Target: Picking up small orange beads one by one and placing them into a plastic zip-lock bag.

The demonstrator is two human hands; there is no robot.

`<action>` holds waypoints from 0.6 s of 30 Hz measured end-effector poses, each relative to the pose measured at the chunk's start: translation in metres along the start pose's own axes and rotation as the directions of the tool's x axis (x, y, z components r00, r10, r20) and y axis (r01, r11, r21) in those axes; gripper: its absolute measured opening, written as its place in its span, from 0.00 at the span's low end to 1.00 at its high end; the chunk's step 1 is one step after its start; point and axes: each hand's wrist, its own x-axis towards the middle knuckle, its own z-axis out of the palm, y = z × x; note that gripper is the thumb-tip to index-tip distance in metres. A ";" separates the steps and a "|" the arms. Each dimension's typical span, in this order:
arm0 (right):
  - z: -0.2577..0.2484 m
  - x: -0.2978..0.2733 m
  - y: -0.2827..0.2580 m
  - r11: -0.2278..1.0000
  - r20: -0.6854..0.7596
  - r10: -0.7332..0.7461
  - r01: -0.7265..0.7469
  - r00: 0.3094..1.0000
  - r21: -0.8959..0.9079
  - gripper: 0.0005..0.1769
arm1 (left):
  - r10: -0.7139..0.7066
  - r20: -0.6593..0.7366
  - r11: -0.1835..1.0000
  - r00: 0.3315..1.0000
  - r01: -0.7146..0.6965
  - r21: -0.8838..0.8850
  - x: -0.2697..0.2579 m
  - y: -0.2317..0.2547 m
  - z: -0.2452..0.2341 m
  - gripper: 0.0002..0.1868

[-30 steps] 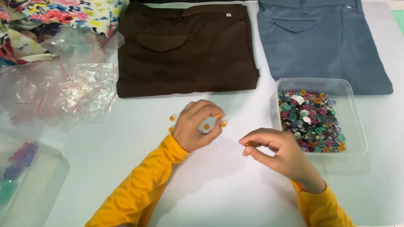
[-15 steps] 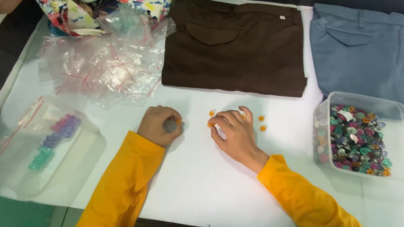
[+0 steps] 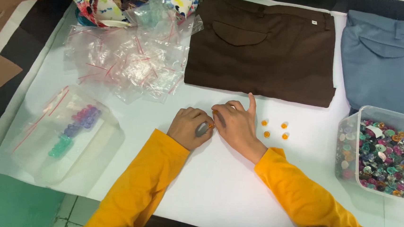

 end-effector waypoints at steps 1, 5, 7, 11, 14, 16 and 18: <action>-0.002 -0.001 -0.001 1.000 0.001 0.001 -0.001 1.000 -0.001 0.07 | 0.000 0.001 1.000 1.000 0.000 -0.001 0.000 0.000 0.000 0.11; -0.011 -0.007 0.000 1.000 -0.015 -0.020 0.021 1.000 0.013 0.12 | -0.016 0.001 0.998 1.000 0.016 0.055 -0.001 0.001 0.002 0.13; -0.019 -0.012 0.001 0.999 -0.041 -0.031 0.031 0.999 0.009 0.15 | -0.011 -0.006 0.998 1.000 0.011 0.060 0.000 0.004 -0.001 0.13; -0.031 -0.026 0.000 0.991 -0.093 -0.069 0.058 0.993 -0.117 0.14 | -0.040 0.047 0.997 0.998 0.037 0.063 0.002 0.013 -0.009 0.14; -0.036 -0.037 0.002 0.986 -0.091 -0.075 0.061 0.993 -0.153 0.12 | -0.037 0.046 0.996 0.998 0.033 0.088 0.000 0.011 -0.006 0.13; -0.038 -0.042 0.005 0.983 -0.084 -0.079 0.064 0.993 -0.171 0.11 | -0.038 0.052 0.995 0.998 0.033 0.096 0.000 0.009 -0.004 0.12; -0.037 -0.045 0.008 0.985 -0.073 -0.064 0.051 0.995 -0.163 0.08 | -0.053 0.052 0.992 0.997 0.047 0.118 -0.001 0.008 -0.002 0.12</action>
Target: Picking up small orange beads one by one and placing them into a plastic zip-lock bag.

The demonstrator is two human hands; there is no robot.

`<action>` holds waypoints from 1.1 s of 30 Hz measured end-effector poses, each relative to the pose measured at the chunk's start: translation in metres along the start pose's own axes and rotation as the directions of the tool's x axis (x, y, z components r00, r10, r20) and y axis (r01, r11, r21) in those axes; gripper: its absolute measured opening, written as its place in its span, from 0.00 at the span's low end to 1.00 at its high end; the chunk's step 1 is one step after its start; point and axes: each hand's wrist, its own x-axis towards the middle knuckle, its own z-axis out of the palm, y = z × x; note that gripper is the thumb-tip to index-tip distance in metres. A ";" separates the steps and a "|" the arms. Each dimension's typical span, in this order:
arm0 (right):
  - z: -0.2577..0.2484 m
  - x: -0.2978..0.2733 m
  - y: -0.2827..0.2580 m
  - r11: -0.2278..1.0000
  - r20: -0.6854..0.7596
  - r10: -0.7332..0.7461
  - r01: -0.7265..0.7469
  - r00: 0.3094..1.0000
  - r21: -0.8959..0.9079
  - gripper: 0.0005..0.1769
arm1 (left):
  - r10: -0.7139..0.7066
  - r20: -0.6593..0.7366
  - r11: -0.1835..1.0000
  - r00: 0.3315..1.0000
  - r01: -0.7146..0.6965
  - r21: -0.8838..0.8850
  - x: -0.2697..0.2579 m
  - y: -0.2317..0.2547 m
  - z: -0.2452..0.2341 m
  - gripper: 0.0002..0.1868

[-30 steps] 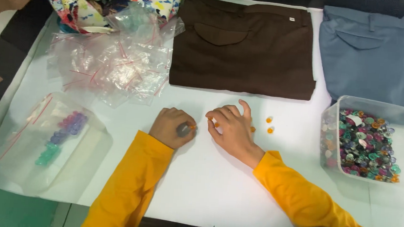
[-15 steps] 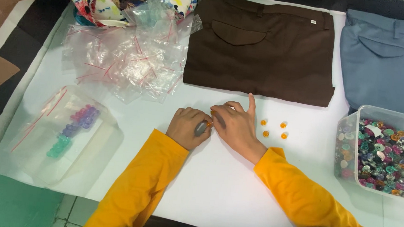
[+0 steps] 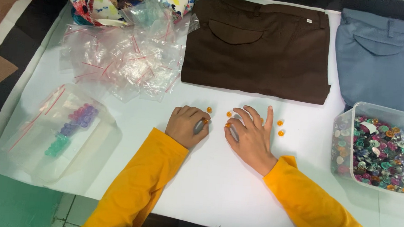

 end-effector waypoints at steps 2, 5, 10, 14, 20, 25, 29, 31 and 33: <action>-0.001 -0.001 0.001 1.000 -0.001 0.003 -0.003 1.000 -0.005 0.09 | -0.001 -0.013 1.000 1.000 0.001 0.001 -0.001 -0.002 0.002 0.12; 0.000 -0.003 0.002 1.000 -0.008 0.009 -0.009 1.000 -0.014 0.10 | 0.003 -0.041 1.000 0.999 -0.002 0.010 -0.002 -0.004 0.007 0.13; 0.003 -0.005 -0.001 1.000 -0.034 -0.006 0.007 0.999 0.013 0.17 | -0.011 -0.086 1.000 0.996 0.010 -0.010 -0.006 0.001 0.003 0.19; 0.009 -0.007 -0.011 0.988 -0.041 -0.116 0.120 0.992 0.097 0.21 | -0.065 -0.101 0.998 0.993 0.066 0.008 -0.025 0.001 -0.002 0.24; 0.014 -0.002 -0.052 0.937 -0.035 -0.318 0.320 0.947 0.140 0.21 | -0.183 -0.154 0.977 0.971 0.197 0.081 -0.076 -0.016 -0.012 0.25; 0.040 0.019 -0.090 0.888 -0.001 -0.386 0.372 0.923 0.269 0.22 | -0.462 -0.226 0.877 0.857 0.479 0.023 -0.101 -0.021 -0.043 0.24; 0.058 0.051 -0.126 0.916 0.166 -0.286 0.218 0.944 0.337 0.26 | -0.425 -0.307 0.888 0.851 0.457 0.038 -0.094 -0.041 -0.049 0.28; 0.072 0.069 -0.139 0.916 0.205 -0.250 0.162 0.946 0.368 0.28 | -0.408 -0.337 0.893 0.848 0.447 0.044 -0.082 -0.057 -0.045 0.28; 0.091 0.085 -0.148 0.939 0.230 -0.152 0.067 0.961 0.339 0.31 | -0.205 -0.442 0.950 0.873 0.287 0.127 -0.067 -0.081 -0.036 0.29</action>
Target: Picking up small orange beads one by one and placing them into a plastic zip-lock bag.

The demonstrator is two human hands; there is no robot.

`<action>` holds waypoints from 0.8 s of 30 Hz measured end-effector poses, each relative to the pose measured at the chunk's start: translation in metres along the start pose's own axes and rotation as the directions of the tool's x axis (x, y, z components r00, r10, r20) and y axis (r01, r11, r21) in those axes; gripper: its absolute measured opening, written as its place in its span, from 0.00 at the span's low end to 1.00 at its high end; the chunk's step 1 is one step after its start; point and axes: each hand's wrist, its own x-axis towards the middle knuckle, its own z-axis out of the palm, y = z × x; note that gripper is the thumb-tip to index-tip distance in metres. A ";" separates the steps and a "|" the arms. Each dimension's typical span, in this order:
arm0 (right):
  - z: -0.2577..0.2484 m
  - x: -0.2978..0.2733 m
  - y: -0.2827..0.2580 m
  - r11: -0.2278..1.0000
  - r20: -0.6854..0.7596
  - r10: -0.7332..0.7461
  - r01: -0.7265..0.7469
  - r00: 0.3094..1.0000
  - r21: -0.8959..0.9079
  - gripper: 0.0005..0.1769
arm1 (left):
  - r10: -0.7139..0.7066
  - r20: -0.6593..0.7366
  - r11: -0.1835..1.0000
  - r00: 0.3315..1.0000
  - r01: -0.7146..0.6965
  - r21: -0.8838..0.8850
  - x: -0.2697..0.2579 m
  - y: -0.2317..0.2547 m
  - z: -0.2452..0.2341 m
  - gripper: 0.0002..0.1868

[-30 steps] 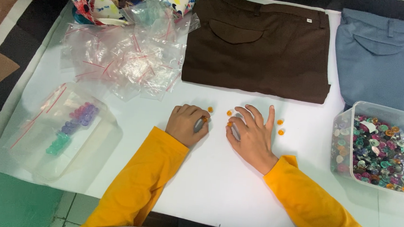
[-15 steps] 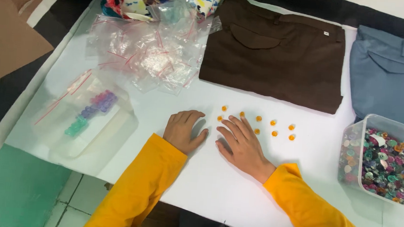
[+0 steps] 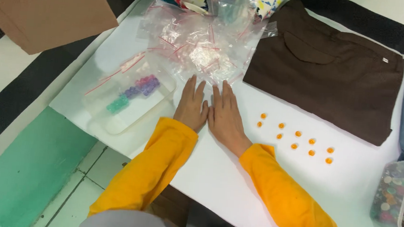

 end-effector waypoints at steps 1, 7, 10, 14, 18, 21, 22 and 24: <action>0.010 0.008 0.006 1.000 0.004 -0.006 0.006 1.000 0.006 0.31 | -0.008 -0.001 1.000 1.000 0.008 0.006 0.009 -0.006 0.007 0.29; 0.029 0.038 0.024 0.972 0.017 0.200 -0.196 0.980 -0.130 0.34 | 0.082 -0.066 0.990 0.994 -0.074 0.122 0.042 -0.033 0.050 0.24; 0.036 0.037 0.031 0.955 0.082 0.257 -0.240 0.963 -0.174 0.31 | 0.108 -0.068 0.986 0.992 -0.099 0.131 0.040 -0.036 0.060 0.14; 0.038 0.033 0.041 0.966 0.020 0.212 -0.206 0.977 -0.153 0.25 | 0.097 -0.084 0.982 0.992 -0.082 0.170 0.038 -0.029 0.052 0.13; 0.014 0.029 0.028 0.966 -0.058 0.238 -0.231 0.969 0.115 0.22 | 0.130 -0.168 0.968 0.977 -0.088 0.233 0.034 -0.005 0.026 0.14; 0.022 0.026 0.034 0.968 -0.105 0.230 -0.217 0.967 0.124 0.21 | 0.072 -0.113 0.969 0.991 -0.042 0.244 0.029 -0.002 0.027 0.16; 0.026 0.024 0.039 0.968 -0.106 0.231 -0.218 0.967 0.124 0.21 | 0.073 -0.113 0.969 0.991 -0.044 0.244 0.027 -0.004 0.031 0.16; 0.036 0.021 0.047 0.976 -0.082 0.217 -0.213 0.973 0.054 0.23 | -0.110 0.064 0.954 0.992 0.087 0.288 0.025 -0.009 0.040 0.18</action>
